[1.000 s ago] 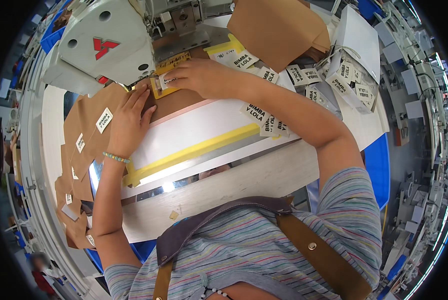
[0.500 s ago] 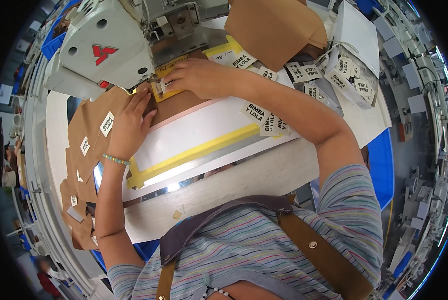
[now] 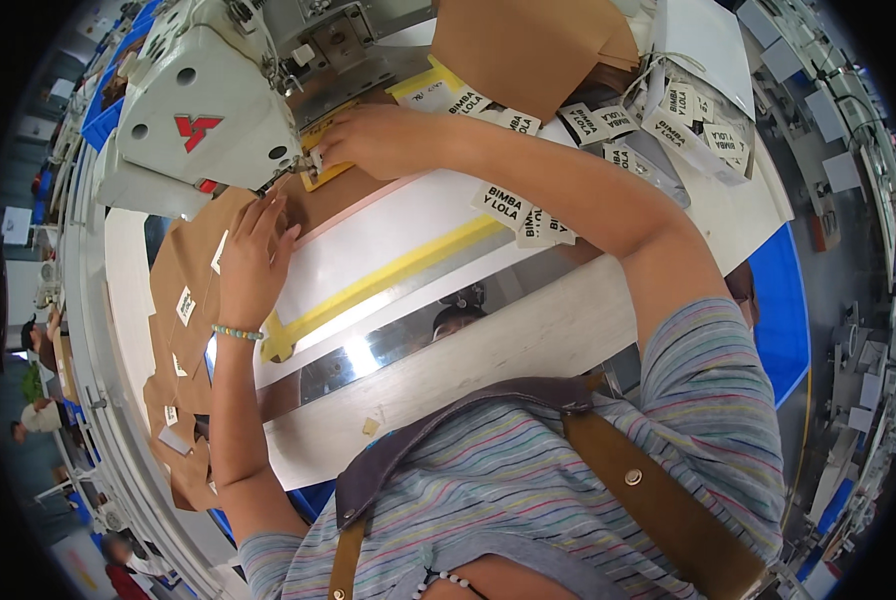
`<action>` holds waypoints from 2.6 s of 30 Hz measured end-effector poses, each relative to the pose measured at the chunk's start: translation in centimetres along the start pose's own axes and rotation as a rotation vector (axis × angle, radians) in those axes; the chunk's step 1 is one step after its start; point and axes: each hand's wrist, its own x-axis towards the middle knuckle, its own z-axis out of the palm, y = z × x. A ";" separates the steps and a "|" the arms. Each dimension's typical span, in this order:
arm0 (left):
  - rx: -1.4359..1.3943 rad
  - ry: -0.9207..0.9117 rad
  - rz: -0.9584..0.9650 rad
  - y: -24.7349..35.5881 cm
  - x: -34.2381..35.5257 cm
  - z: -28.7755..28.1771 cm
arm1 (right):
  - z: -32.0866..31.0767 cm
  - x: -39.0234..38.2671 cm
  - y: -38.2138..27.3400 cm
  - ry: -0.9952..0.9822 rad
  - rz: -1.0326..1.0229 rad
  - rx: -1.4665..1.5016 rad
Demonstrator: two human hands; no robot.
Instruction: Using an industrial sewing machine to attach labels to leather pieces.
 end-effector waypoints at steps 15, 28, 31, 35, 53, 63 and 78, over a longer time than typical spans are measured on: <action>0.006 0.041 0.009 0.3 0.8 1.2 | -6.4 -7.6 -3.0 0.150 -0.024 -0.022; -0.039 -0.099 0.035 0.0 1.0 1.7 | -3.9 -10.3 2.4 0.546 0.429 0.506; 0.010 -0.070 0.110 -0.1 1.4 1.8 | -3.6 -10.6 2.5 0.537 0.435 0.537; 0.003 -0.054 0.156 -0.3 1.7 1.8 | -3.4 -10.7 2.7 0.543 0.424 0.550; -0.063 -0.039 0.126 -0.5 1.7 2.3 | -3.5 -10.9 2.5 0.500 0.531 0.599; -0.081 -0.061 0.106 -0.4 1.9 2.1 | -3.5 -10.9 2.6 0.463 0.543 0.576; -0.179 -0.037 0.102 -0.9 2.4 2.3 | -3.7 -10.8 2.1 0.440 0.610 0.778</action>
